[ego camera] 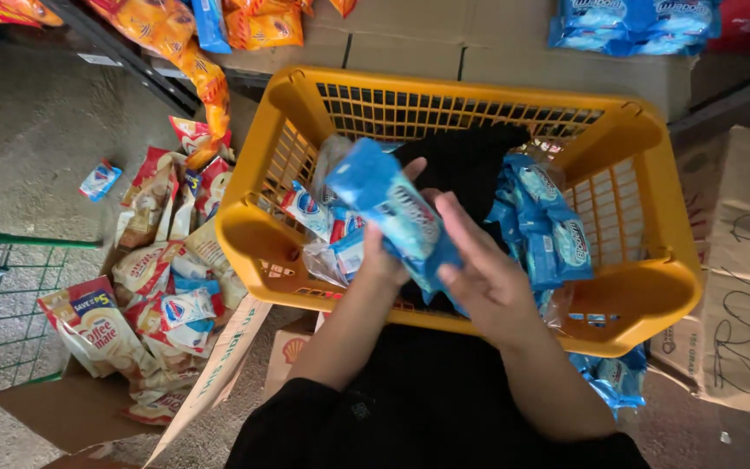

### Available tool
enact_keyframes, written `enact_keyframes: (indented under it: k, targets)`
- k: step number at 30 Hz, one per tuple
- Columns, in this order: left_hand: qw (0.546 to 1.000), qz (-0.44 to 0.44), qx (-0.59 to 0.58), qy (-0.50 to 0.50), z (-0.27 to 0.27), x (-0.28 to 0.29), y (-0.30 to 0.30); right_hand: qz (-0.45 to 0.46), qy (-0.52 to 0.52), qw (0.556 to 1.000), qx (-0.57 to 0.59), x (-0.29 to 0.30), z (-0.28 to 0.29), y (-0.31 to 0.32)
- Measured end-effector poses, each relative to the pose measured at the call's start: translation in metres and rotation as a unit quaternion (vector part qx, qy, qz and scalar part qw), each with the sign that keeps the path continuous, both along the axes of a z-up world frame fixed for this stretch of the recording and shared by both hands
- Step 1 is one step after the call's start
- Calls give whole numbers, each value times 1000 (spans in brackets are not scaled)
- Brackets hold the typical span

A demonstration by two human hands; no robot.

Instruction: Sorting and arranging individual soap packets from a basket onto shelves or into stacks.

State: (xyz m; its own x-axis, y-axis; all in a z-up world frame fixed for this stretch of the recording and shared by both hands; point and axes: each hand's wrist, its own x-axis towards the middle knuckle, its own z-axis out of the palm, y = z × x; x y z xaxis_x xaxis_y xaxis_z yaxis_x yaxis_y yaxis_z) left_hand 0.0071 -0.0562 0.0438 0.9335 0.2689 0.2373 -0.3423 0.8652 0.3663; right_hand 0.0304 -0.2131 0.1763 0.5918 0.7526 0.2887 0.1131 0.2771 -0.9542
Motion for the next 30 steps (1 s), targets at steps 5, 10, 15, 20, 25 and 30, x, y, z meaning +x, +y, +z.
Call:
enact_keyframes:
  k: [5, 10, 15, 20, 25, 30]
  targets:
    - [994, -79, -4, 69, -12, -9, -27, -88, -385, 903, -168, 4, -20, 7]
    - [982, -135, 85, 96, -16, -10, -38, -75, -338, 925, -159, 15, -24, 8]
    - [983, -64, 16, 174, -77, -13, -31, 37, 77, 993, 82, 8, -41, 5]
    - [997, -50, -64, -7, -28, -17, 2, -144, 114, 979, 90, 22, -63, -19]
    - [988, 20, -84, -124, 4, -6, 23, -88, 351, 929, 80, -17, -100, -22]
    - [984, 17, -54, -170, 14, 3, 7, 83, 496, 853, 139, -48, -103, -15]
